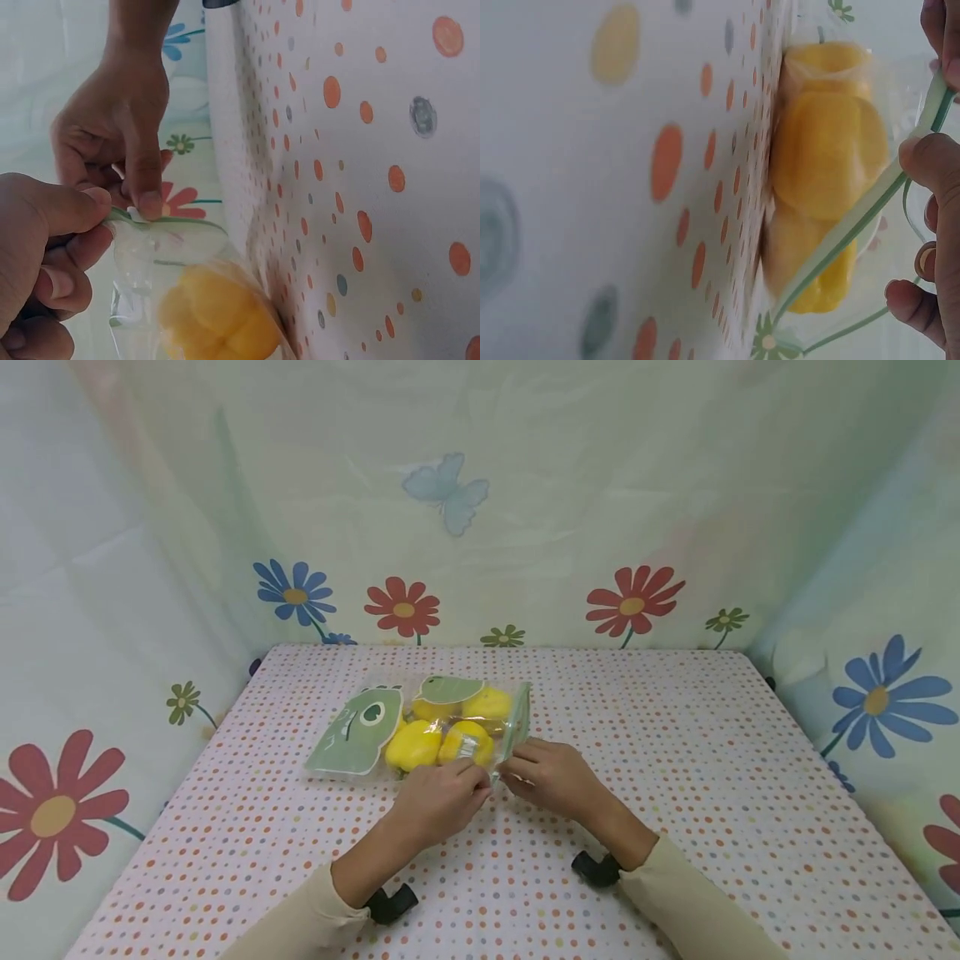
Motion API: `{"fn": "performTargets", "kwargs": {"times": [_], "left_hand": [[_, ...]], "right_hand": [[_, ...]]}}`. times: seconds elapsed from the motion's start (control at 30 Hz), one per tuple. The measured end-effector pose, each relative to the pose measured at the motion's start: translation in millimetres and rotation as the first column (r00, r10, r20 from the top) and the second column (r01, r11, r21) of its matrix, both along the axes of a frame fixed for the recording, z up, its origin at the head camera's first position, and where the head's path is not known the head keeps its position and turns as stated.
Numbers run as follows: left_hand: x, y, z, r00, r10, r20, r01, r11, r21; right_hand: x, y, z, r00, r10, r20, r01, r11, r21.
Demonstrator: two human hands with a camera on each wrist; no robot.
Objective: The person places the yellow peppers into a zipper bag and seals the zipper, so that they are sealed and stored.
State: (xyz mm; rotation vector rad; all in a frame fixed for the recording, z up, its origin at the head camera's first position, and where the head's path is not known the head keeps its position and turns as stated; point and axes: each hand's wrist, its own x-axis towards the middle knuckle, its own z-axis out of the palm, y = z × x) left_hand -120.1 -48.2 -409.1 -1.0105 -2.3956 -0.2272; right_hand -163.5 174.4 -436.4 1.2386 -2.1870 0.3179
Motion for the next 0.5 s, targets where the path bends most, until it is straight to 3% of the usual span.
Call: {"fn": "performTargets", "kwargs": {"times": [0.07, 0.2, 0.37, 0.5], "left_hand": [[-0.7, 2.7, 4.5, 1.000, -0.013, -0.003, 0.013, 1.000, 0.018], [-3.8, 6.6, 10.8, 0.998, -0.041, 0.050, 0.039, 0.998, 0.044], [-5.0, 1.5, 8.7, 0.982, -0.027, 0.190, 0.020, 0.999, 0.036], [-6.8, 2.7, 6.8, 0.971, -0.054, 0.231, 0.046, 0.998, 0.036]], "right_hand": [[-2.9, 5.9, 5.1, 1.000, -0.017, 0.000, 0.017, 1.000, -0.019], [-14.6, 15.9, 11.3, 0.999, -0.052, -0.005, 0.052, 0.997, -0.060], [-37.8, 17.0, 2.6, 0.997, -0.063, 0.044, 0.064, 0.998, -0.022], [-54.4, 20.6, -1.6, 0.989, -0.112, 0.099, 0.113, 0.994, -0.002]]}}
